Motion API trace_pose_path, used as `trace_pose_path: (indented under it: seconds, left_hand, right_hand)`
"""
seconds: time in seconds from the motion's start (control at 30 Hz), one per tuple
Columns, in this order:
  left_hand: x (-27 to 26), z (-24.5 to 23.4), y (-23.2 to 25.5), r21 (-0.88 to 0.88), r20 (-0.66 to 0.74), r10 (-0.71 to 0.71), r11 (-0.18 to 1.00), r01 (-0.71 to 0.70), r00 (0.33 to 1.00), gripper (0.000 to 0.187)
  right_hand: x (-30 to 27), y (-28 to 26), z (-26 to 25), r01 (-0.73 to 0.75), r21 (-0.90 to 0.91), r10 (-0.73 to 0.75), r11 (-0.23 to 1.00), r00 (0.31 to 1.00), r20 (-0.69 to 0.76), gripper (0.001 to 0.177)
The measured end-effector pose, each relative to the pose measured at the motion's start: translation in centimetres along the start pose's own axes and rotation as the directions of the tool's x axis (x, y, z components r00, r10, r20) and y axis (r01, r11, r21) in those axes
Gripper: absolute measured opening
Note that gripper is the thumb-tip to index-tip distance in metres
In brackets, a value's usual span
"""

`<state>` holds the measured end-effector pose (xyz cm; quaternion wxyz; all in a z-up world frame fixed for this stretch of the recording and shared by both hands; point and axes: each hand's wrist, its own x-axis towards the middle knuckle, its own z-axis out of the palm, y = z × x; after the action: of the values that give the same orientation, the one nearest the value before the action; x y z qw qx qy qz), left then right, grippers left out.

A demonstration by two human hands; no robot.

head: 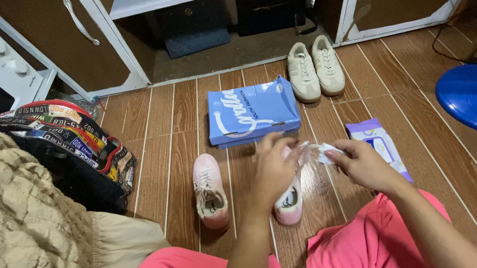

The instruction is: The person sits on the floor and cleans a pink sneaker using a wipe. They wipe the upper, sides, and sole, then remove the laces and clean them with the wipe before placing the laces back into the shoe.

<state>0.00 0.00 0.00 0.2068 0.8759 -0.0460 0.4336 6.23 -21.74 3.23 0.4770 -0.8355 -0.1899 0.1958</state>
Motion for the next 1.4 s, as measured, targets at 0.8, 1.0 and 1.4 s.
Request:
trace_pose_path:
  seconds: [0.8,1.0,1.4]
  left_hand:
    - [0.9,-4.2,0.7,-0.339,0.284,-0.637,0.632,0.697,0.716,0.032]
    - [0.0,-2.8,2.0,-0.425,0.315,-0.528,0.665,0.614,0.789,0.031]
    - [-3.1,4.5,5.8,-0.404,0.552,-0.604,0.409,0.818,0.575,0.034]
  right_hand:
    - [3.3,15.2,-3.5,-0.170,-0.217,0.084,0.961,0.930,-0.358,0.036]
    - [4.7,19.1,-4.1,-0.168,0.227,0.238,0.959,0.914,-0.328,0.041]
    - [5.3,17.5,-2.6,-0.187,0.731,0.283,0.656,0.959,-0.008,0.041]
